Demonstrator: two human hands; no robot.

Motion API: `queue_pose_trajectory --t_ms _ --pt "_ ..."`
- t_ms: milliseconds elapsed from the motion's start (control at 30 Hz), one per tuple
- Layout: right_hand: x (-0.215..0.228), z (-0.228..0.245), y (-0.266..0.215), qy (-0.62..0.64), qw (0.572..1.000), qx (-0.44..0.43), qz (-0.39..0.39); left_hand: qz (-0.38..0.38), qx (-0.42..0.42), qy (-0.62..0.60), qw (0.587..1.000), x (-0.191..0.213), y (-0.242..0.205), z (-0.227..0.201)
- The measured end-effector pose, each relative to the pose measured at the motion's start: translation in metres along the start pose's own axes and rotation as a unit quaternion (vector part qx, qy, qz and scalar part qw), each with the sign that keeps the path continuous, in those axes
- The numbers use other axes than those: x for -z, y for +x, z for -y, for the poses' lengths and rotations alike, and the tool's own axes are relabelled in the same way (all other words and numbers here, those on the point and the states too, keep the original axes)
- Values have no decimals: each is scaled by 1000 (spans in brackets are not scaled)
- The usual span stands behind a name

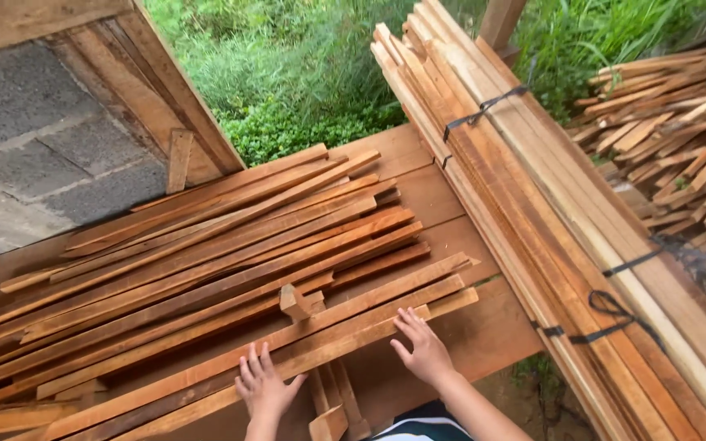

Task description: Sorting and arranging thin wooden strips on a workbench in a workshop.

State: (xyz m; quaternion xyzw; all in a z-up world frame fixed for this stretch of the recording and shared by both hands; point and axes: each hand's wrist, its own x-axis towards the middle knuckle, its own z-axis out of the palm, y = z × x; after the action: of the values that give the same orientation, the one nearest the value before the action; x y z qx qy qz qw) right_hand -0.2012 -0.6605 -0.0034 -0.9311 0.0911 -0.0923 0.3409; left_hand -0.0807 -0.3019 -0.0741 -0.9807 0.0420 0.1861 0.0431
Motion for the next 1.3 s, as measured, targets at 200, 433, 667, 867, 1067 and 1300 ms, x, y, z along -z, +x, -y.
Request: queue_pose_trajectory --t_ms 200,433,667,867,1067,1300 --pt "35 -62 35 6 988 -143 -61 -6 37 73 997 20 7 -11" --pt "54 -158 38 27 971 -234 -35 -45 47 105 992 25 4 -9" --pt "69 -142 60 82 977 -197 17 37 55 112 992 46 14 -14" --pt "65 -73 70 52 963 -188 186 95 79 65 990 72 9 -24" --pt "92 -118 92 209 942 -259 48 130 96 75 984 79 7 -37" --pt "75 -193 103 81 959 -269 27 104 114 143 978 40 21 -37"
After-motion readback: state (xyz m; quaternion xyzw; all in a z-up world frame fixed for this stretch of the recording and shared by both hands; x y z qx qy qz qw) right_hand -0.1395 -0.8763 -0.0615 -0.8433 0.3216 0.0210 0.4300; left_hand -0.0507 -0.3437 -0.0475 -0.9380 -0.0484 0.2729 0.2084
